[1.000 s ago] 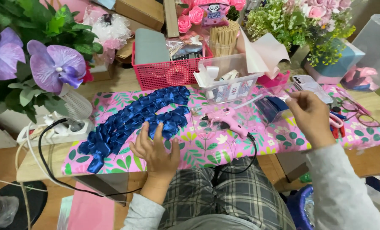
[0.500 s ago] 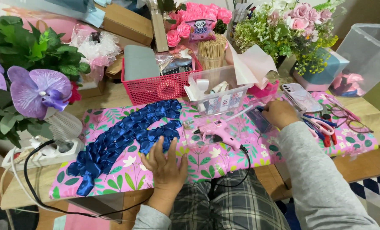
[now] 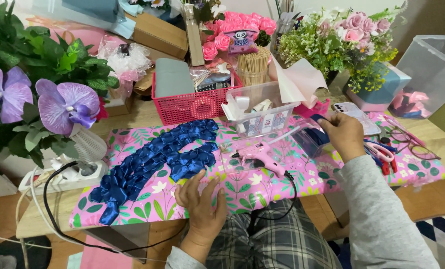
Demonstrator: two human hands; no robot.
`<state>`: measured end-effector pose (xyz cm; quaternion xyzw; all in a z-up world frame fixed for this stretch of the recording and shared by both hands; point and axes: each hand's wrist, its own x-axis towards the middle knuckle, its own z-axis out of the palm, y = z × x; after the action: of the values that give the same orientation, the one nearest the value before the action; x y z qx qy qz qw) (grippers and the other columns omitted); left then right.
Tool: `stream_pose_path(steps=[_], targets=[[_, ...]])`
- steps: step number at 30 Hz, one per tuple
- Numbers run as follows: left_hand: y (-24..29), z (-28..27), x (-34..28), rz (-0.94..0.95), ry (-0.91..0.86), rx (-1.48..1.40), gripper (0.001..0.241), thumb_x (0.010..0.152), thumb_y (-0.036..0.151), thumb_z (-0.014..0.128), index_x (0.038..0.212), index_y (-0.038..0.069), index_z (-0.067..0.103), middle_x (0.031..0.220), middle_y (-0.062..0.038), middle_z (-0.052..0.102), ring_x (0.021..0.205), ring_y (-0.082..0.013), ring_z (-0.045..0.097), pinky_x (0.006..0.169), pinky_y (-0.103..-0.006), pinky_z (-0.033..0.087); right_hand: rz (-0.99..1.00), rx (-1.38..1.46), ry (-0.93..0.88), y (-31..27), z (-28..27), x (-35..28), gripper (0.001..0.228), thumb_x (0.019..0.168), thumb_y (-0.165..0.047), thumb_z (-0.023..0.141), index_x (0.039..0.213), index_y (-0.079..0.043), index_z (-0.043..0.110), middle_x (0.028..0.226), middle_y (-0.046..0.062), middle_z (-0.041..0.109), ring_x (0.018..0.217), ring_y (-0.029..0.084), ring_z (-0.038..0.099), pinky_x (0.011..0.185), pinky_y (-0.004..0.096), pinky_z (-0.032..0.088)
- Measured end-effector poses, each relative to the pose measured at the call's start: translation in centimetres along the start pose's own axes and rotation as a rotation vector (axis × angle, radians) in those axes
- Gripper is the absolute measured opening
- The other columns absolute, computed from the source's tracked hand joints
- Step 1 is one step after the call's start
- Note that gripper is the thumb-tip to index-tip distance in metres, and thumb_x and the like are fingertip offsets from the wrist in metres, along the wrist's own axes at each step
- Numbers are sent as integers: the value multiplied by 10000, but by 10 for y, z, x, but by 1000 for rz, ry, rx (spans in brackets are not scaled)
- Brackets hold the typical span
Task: The person folds a blue ribbon into a bow shape and uses a hot glue gun to secure the center. They repeat this process, creating multiple bows and placing them on the table.
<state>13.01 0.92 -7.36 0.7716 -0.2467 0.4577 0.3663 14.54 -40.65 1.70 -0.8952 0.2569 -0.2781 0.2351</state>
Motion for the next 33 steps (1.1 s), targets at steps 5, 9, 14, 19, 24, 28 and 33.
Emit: stream_pose_path(steps=[5,9,14,19,24,28,33], targets=[[34,-16,20,-2,-13,-175,220,971,256,641,1185,214,668,1267,10,621,1205,-219,553,1102,-484,311,138,916,-65,-28,-12,-40,134,955,-202,789,888,-164,679,818,-85,624,777,38,548,788,226,458],[65,-20,21,-130,-156,-276,299,965,357,636,1204,183,682,1246,1,626,1191,-230,575,1092,-488,319,128,1220,-232,-50,4,-109,45,930,-116,763,920,-82,735,822,14,724,717,94,647,691,237,534],[84,-22,7,-369,-359,-500,445,881,446,720,1233,174,703,1213,0,720,1140,-215,646,1032,-430,379,16,1106,-499,-91,18,-205,60,861,-74,773,806,-63,791,1149,104,726,1152,228,669,1000,380,507],[64,-17,-16,-747,-325,-640,134,845,250,812,897,129,788,804,30,715,776,-112,644,719,-282,513,-114,933,-535,-101,28,-203,132,891,-153,743,957,-72,824,1159,81,760,1126,201,704,982,342,547],[51,-30,-13,-945,-292,-711,112,877,209,783,870,97,785,755,39,684,747,-101,607,715,-272,490,-357,268,-224,-94,35,-140,526,895,-534,651,1174,-96,736,1186,104,728,1090,272,687,890,422,540],[45,-27,-19,-1001,-275,-734,152,919,167,728,1047,93,764,795,6,627,738,-111,571,683,-277,466,-219,-219,-290,-95,50,-111,729,831,-771,562,1223,-183,741,1184,96,729,1159,383,627,937,567,443],[41,-28,-18,-1083,-204,-884,467,909,85,711,1376,59,690,994,-7,633,878,-113,562,822,-251,499,-128,-166,-420,-95,69,-102,671,839,-677,660,1226,-138,758,1123,89,777,1106,329,696,942,485,504]])
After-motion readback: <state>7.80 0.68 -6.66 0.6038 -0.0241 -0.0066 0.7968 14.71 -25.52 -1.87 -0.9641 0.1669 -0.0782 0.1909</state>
